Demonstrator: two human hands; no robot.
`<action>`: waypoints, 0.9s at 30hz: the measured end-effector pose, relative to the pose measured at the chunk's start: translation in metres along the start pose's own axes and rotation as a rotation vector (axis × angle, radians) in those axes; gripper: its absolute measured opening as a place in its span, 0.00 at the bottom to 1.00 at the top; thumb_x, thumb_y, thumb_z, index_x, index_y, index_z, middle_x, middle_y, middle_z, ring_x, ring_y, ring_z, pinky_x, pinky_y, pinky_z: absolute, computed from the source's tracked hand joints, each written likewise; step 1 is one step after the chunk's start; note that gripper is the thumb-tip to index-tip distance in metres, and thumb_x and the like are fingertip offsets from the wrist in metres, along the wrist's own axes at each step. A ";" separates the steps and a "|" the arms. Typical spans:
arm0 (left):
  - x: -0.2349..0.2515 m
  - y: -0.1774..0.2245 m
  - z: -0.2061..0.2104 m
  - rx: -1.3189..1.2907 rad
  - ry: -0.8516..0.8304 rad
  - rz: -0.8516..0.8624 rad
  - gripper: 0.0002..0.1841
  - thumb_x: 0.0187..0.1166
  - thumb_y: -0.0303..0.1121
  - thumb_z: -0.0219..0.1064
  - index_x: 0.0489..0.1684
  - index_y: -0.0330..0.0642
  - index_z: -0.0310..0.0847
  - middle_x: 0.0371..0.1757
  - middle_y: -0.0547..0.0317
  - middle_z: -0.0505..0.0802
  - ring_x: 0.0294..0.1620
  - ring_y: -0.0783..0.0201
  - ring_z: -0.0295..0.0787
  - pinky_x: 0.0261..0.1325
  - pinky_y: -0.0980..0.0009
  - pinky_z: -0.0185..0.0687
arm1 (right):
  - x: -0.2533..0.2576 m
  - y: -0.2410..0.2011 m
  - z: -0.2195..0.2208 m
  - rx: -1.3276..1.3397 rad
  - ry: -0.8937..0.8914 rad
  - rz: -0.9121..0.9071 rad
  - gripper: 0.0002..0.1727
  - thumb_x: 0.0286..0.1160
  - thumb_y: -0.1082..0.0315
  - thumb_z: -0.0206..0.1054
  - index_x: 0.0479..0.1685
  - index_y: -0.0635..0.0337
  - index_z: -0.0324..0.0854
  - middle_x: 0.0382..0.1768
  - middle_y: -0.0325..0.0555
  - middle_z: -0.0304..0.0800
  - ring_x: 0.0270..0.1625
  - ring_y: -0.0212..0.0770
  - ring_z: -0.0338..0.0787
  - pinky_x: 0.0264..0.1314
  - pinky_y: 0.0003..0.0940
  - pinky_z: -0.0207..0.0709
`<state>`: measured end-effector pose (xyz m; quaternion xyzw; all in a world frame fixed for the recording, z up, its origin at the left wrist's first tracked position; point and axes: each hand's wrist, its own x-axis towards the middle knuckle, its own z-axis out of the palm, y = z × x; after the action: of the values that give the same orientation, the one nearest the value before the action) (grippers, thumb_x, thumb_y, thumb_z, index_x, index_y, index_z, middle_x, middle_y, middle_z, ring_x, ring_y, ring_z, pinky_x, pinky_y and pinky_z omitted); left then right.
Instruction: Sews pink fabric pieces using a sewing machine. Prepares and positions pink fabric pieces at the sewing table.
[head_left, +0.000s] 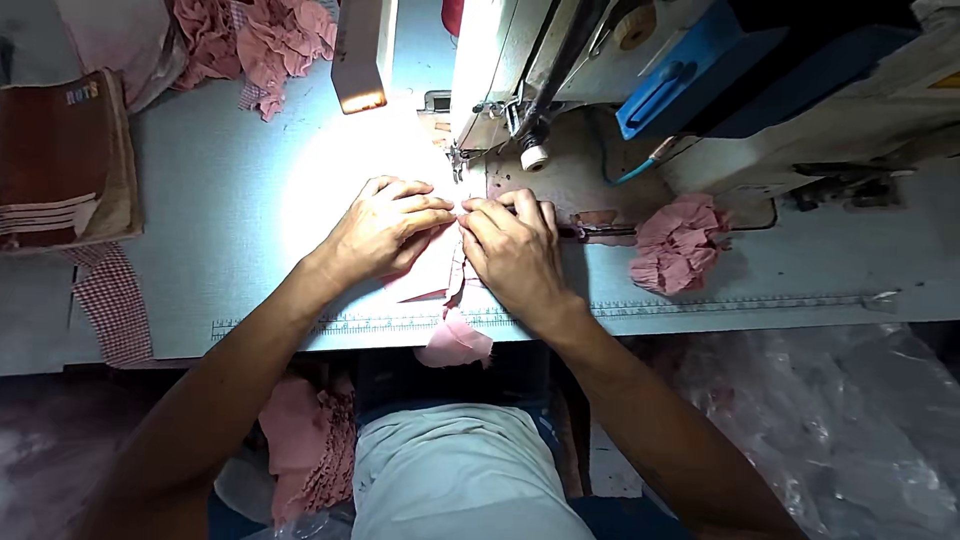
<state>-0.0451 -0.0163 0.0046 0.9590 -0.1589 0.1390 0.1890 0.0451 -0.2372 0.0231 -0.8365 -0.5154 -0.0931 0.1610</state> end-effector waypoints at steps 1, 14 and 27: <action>0.000 0.000 -0.001 0.005 -0.011 -0.005 0.20 0.86 0.38 0.54 0.67 0.56 0.89 0.73 0.67 0.90 0.82 0.56 0.77 0.84 0.51 0.62 | 0.001 0.001 0.000 -0.016 -0.009 -0.006 0.14 0.85 0.64 0.61 0.55 0.53 0.92 0.67 0.40 0.90 0.62 0.53 0.84 0.56 0.53 0.70; 0.013 -0.011 -0.005 0.029 -0.028 -0.043 0.21 0.87 0.38 0.52 0.69 0.57 0.89 0.74 0.68 0.89 0.82 0.56 0.77 0.83 0.47 0.63 | 0.021 0.016 0.010 0.005 0.021 0.036 0.16 0.87 0.59 0.57 0.55 0.47 0.93 0.67 0.37 0.91 0.69 0.53 0.82 0.65 0.57 0.65; 0.019 -0.018 -0.004 0.018 0.030 -0.164 0.20 0.89 0.40 0.52 0.69 0.56 0.88 0.77 0.67 0.88 0.85 0.57 0.75 0.87 0.47 0.60 | 0.016 0.006 0.003 0.184 0.136 0.315 0.15 0.84 0.56 0.64 0.60 0.49 0.89 0.59 0.48 0.88 0.65 0.54 0.82 0.62 0.54 0.74</action>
<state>-0.0216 -0.0035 0.0089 0.9682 -0.0757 0.1388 0.1937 0.0571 -0.2256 0.0247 -0.8804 -0.3724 -0.0758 0.2838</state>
